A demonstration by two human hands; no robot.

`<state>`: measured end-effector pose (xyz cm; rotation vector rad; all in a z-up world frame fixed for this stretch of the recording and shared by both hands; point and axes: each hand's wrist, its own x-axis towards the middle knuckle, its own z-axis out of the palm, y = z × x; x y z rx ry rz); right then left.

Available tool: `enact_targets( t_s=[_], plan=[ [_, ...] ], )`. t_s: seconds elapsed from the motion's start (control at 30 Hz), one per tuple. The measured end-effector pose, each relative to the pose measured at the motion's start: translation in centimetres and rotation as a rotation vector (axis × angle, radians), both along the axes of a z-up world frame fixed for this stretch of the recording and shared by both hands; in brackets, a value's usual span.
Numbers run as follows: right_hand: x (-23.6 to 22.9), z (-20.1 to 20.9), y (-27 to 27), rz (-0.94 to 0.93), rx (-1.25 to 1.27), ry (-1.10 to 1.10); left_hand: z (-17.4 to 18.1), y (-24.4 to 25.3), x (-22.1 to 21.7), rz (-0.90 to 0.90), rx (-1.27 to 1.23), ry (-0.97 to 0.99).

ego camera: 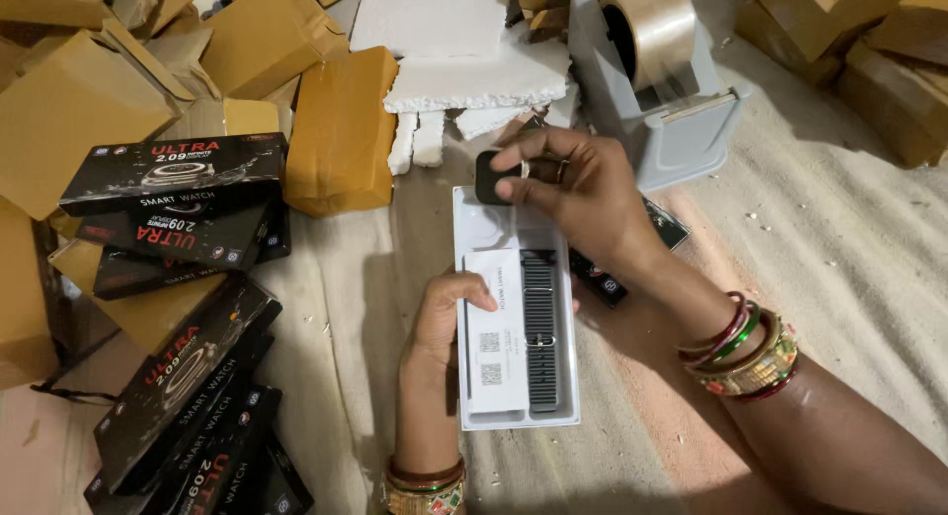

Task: The person unpacks smartwatch boxes, places the watches and accessories into cardboard shipping boxes, and seals them with tape. The process is repeated for multiple units.

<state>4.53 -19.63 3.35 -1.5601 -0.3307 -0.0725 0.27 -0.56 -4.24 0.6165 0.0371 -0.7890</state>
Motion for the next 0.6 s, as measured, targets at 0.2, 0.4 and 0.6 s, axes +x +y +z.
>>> enact_targets(
  t_s=[0.2,0.4,0.6],
  plan=[
    [-1.5,-0.5,1.4,0.008,-0.158,-0.324,-2.3,0.2,0.5,0.268,0.285,0.03],
    [-1.2,-0.8,1.2,-0.119,-0.515,-0.534,-3.2,0.5,0.8,0.298,0.265,-0.025],
    [-1.2,-0.6,0.8,-0.002,-0.552,-0.53,-2.8,0.5,0.8,0.381,0.366,0.001]
  ],
)
